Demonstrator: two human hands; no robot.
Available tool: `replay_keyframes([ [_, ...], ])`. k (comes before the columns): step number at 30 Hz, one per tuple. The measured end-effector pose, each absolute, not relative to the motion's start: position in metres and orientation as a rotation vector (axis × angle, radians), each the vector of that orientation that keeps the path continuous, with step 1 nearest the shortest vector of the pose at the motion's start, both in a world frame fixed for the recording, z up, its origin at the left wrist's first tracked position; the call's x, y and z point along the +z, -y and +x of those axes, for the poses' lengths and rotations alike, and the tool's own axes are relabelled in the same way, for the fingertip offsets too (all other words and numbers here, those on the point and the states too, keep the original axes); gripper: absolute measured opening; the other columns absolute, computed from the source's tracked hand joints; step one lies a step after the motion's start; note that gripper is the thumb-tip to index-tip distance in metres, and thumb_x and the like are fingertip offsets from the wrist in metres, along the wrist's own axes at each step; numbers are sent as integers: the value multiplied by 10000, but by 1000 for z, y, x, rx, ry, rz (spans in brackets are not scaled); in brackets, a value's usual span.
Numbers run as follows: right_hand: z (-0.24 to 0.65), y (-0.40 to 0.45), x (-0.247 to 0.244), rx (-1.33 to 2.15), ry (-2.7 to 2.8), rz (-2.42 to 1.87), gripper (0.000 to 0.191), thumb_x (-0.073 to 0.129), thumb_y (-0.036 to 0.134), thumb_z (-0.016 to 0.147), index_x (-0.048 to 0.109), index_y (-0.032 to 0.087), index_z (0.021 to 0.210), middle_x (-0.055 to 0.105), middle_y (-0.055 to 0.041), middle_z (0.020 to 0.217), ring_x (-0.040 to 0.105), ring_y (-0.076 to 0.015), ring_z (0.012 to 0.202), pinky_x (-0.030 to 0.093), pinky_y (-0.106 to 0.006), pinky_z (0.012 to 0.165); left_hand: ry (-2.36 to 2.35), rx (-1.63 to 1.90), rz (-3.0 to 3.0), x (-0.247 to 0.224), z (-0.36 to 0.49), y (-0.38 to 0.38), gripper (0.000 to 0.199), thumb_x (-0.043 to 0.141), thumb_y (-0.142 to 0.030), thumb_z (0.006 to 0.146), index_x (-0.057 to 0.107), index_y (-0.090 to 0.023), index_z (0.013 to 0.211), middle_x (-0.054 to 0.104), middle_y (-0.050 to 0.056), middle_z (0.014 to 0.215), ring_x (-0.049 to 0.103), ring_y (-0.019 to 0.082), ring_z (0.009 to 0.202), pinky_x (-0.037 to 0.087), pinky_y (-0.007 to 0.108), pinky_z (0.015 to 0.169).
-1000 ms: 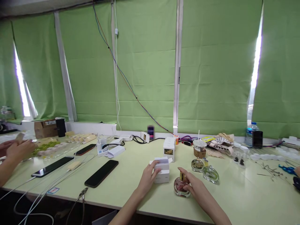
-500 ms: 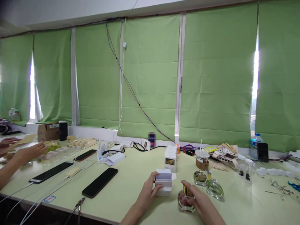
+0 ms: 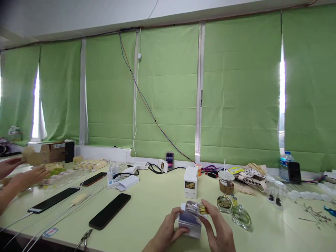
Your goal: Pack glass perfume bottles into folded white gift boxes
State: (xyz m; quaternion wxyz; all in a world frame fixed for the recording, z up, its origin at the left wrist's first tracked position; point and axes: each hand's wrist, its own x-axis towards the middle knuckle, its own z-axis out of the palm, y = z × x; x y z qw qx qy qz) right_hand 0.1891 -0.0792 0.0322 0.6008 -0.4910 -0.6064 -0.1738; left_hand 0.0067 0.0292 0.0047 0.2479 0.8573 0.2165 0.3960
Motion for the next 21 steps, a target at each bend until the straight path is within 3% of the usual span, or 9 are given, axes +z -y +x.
replay_keyframes([
  [6, 177, 81, 31, -485, 1420, -998, 347, 493, 143, 885, 495, 307, 1191, 697, -49, 1036, 689, -217, 928, 562, -335, 802, -524, 1072, 2427, 4, 7, -30, 408, 668, -302, 774, 501, -221, 1138, 668, 80, 1109, 637, 241, 983, 493, 324, 877],
  [14, 175, 79, 30, -436, 1535, -1018, 281, 442, 211, 920, 517, 281, 1181, 691, -53, 1064, 692, -198, 920, 563, -283, 794, -543, 1096, 2486, 6, 6, -25, 459, 678, -325, 779, 502, -218, 1189, 669, 81, 1116, 639, 251, 996, 497, 316, 876],
  [21, 202, 77, 40, -467, 1810, -1096, 360, 451, 202, 913, 484, 261, 1267, 670, -61, 1146, 665, -199, 1009, 556, -256, 817, -585, 1208, 2481, -3, 6, -29, 479, 699, -317, 754, 461, -218, 1157, 685, 84, 1051, 662, 242, 933, 524, 322, 823],
])
